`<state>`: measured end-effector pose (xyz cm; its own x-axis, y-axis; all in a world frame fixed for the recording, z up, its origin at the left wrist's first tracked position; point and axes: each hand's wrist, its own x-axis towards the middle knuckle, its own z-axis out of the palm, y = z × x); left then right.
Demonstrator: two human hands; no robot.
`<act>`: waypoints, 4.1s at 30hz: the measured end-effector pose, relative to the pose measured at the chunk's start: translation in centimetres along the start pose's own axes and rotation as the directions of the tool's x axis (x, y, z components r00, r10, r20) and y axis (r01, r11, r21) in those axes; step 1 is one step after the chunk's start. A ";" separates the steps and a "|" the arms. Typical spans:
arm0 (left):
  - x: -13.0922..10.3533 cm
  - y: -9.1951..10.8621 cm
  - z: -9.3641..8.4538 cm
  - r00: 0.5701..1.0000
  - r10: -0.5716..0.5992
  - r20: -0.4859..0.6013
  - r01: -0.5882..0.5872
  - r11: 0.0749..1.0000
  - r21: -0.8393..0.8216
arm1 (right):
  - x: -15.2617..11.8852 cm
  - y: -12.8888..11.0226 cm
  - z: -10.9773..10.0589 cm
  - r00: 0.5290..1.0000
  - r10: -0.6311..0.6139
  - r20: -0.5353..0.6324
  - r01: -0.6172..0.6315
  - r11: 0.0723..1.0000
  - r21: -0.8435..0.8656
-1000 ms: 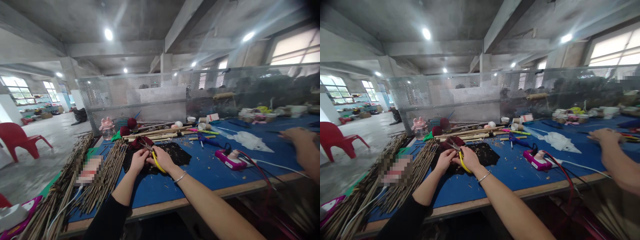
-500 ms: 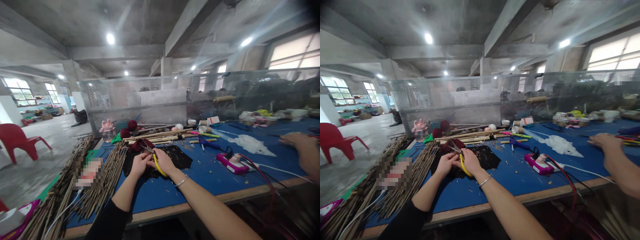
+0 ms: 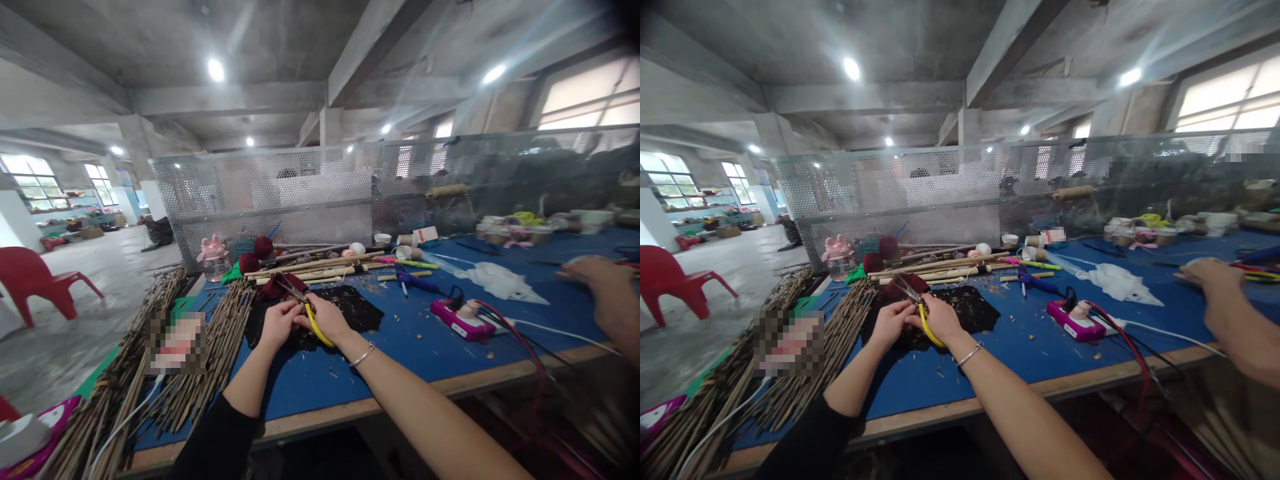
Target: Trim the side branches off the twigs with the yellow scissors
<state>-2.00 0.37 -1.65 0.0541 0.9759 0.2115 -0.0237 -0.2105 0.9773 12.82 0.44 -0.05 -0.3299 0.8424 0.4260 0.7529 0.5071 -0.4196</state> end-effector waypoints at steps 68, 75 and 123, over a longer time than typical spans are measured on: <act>-0.1 0.2 0.1 0.998 -0.064 -0.001 0.064 0.997 0.031 | 0.1 0.6 0.4 0.999 0.017 -0.039 -0.014 0.997 0.077; -0.2 0.5 0.0 0.995 -0.094 -0.027 0.092 0.995 -0.046 | 0.0 0.4 0.1 0.999 0.014 -0.045 -0.014 1.000 -0.013; 0.1 -0.3 -0.2 0.998 -0.049 -0.026 0.051 0.997 0.055 | 0.0 0.2 -0.1 0.996 0.081 -0.027 -0.083 0.993 -0.083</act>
<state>-2.20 0.55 -1.95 0.0288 0.9862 0.1629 0.0342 -0.1638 0.9859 13.06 0.55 -0.03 -0.2526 0.8756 0.4118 0.8221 0.4186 -0.3859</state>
